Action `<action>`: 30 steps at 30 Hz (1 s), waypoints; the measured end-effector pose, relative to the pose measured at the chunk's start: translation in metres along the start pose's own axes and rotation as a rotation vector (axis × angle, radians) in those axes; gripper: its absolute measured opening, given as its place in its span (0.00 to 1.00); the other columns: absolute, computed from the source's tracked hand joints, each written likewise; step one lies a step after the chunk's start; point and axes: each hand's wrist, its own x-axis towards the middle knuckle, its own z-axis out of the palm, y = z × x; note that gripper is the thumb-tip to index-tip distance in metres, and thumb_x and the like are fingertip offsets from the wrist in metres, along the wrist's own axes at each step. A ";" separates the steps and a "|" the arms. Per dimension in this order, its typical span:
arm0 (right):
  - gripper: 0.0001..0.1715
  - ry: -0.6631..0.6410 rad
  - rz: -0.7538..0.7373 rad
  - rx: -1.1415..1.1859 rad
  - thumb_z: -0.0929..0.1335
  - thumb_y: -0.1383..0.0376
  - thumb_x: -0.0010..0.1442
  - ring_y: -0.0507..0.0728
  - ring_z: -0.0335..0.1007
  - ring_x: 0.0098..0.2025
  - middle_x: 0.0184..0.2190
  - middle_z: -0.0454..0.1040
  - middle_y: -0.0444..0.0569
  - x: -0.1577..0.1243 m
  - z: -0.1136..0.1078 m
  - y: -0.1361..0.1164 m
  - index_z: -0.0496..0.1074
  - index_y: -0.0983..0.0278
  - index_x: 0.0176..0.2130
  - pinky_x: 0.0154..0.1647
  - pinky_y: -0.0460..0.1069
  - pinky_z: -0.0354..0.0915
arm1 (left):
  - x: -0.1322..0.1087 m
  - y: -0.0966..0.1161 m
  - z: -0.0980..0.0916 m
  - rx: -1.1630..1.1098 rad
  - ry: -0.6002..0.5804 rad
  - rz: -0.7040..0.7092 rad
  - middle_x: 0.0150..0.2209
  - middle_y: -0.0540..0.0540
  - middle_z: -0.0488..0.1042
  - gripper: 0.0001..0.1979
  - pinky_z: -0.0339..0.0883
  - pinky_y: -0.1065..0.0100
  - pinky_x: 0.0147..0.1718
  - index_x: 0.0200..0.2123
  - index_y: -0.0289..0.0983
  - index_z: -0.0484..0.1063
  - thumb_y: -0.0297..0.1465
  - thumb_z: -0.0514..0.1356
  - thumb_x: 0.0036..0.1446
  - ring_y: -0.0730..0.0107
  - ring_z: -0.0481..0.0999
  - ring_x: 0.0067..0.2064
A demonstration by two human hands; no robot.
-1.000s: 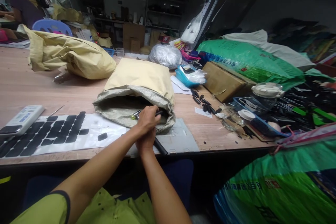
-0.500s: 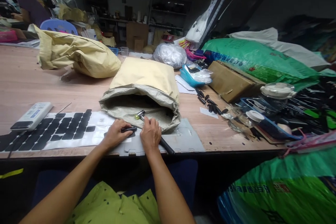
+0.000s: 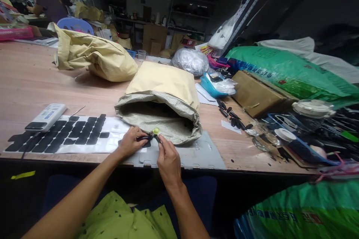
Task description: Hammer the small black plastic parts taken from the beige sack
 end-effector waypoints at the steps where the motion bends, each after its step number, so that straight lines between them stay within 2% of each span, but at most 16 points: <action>1: 0.20 0.005 -0.017 -0.006 0.61 0.64 0.68 0.56 0.73 0.51 0.49 0.76 0.53 -0.003 0.000 -0.003 0.72 0.62 0.55 0.52 0.50 0.69 | 0.000 0.000 0.000 0.004 -0.003 -0.003 0.35 0.45 0.74 0.10 0.65 0.63 0.41 0.40 0.40 0.82 0.31 0.65 0.53 0.62 0.67 0.41; 4: 0.21 0.028 -0.045 -0.058 0.60 0.65 0.69 0.55 0.73 0.49 0.47 0.76 0.52 -0.008 0.000 -0.006 0.71 0.61 0.57 0.52 0.50 0.69 | 0.001 0.000 0.000 0.006 -0.011 -0.007 0.35 0.45 0.74 0.11 0.65 0.64 0.41 0.41 0.40 0.82 0.31 0.65 0.54 0.62 0.67 0.41; 8: 0.22 -0.035 -0.023 -0.149 0.59 0.67 0.69 0.55 0.74 0.48 0.44 0.76 0.51 -0.011 0.001 -0.004 0.71 0.60 0.57 0.50 0.49 0.69 | 0.001 -0.001 0.000 0.000 -0.015 -0.005 0.34 0.46 0.73 0.10 0.65 0.63 0.42 0.41 0.40 0.82 0.31 0.65 0.54 0.63 0.67 0.40; 15: 0.21 -0.005 -0.052 -0.096 0.59 0.65 0.69 0.55 0.73 0.46 0.44 0.76 0.52 -0.009 0.003 -0.016 0.71 0.61 0.57 0.48 0.49 0.69 | 0.001 0.002 -0.002 0.014 -0.029 -0.027 0.35 0.46 0.72 0.10 0.65 0.63 0.42 0.41 0.41 0.82 0.31 0.65 0.53 0.62 0.67 0.41; 21: 0.22 -0.094 -0.058 -0.140 0.58 0.66 0.69 0.54 0.73 0.43 0.41 0.76 0.50 -0.011 0.011 -0.016 0.72 0.60 0.56 0.45 0.47 0.68 | 0.001 0.003 -0.002 0.020 -0.034 -0.023 0.33 0.47 0.71 0.06 0.63 0.65 0.41 0.36 0.41 0.82 0.29 0.65 0.53 0.64 0.66 0.40; 25: 0.20 0.003 -0.028 -0.218 0.60 0.64 0.68 0.54 0.72 0.43 0.43 0.76 0.49 0.009 0.008 -0.004 0.73 0.60 0.54 0.43 0.46 0.65 | 0.001 0.004 -0.001 0.010 -0.020 -0.056 0.35 0.46 0.73 0.11 0.65 0.64 0.42 0.41 0.40 0.82 0.30 0.66 0.52 0.62 0.67 0.41; 30: 0.18 0.063 0.027 -0.451 0.62 0.66 0.65 0.55 0.68 0.40 0.39 0.75 0.49 0.043 0.010 0.021 0.76 0.60 0.50 0.40 0.48 0.60 | 0.000 0.005 -0.001 0.016 -0.011 -0.075 0.34 0.47 0.74 0.09 0.66 0.64 0.41 0.38 0.40 0.81 0.30 0.66 0.51 0.62 0.68 0.41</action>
